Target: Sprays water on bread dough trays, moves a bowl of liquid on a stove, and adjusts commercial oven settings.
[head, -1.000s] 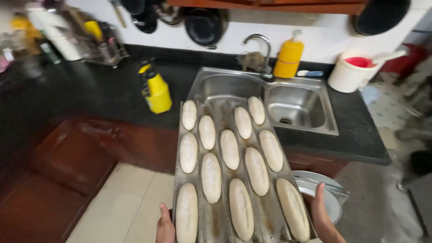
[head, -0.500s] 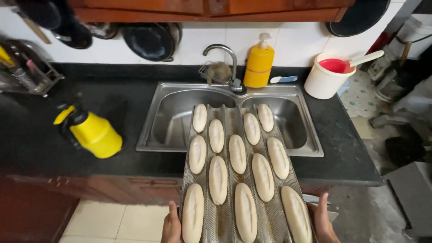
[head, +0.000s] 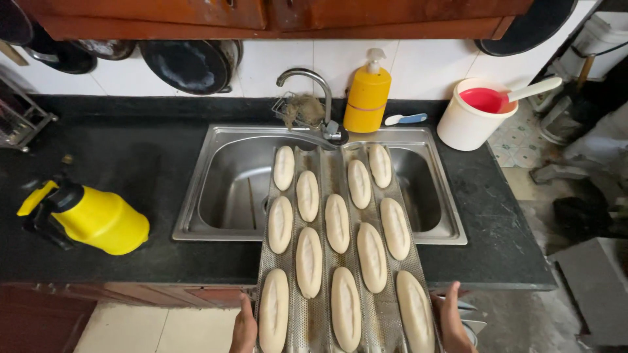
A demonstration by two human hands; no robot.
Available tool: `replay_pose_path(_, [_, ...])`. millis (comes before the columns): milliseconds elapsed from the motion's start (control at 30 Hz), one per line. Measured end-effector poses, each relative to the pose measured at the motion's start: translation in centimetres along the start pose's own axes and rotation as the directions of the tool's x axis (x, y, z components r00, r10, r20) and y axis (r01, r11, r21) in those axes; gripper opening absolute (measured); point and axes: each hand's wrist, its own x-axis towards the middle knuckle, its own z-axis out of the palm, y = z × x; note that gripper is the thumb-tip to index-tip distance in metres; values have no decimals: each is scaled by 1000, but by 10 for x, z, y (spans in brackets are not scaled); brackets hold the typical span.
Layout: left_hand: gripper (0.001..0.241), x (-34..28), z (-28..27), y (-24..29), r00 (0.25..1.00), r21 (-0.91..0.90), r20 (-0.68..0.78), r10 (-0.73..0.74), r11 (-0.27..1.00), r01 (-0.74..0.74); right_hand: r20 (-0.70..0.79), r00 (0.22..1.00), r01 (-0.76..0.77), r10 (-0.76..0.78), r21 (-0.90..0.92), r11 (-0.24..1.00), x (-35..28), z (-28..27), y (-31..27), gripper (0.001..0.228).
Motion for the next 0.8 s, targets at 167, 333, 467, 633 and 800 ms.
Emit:
replay_pose_path(167, [93, -9, 5, 12, 998, -49, 61, -16, 999, 19, 114, 993, -11, -4, 130, 991, 14, -9, 3, 117])
replay_pose_path(333, [87, -10, -21, 12, 981, 76, 117, 156, 983, -165, -118, 992, -62, 33, -254, 965, 48, -40, -6, 114])
replay_pose_path(467, [46, -29, -79, 22, 977, -110, -1, 213, 971, -212, -235, 885, 229, -401, -532, 815, 11, -5, -57, 87])
replay_pose_path(633, [52, -62, -168, 55, 936, -79, -260, 235, 961, -263, 3, 866, 475, -500, -319, 820, -41, 162, -118, 60])
replay_pose_path(800, [22, -91, -258, 85, 805, -140, -415, 423, 845, -516, 498, 629, 722, -597, -90, 685, -85, 364, -111, 43])
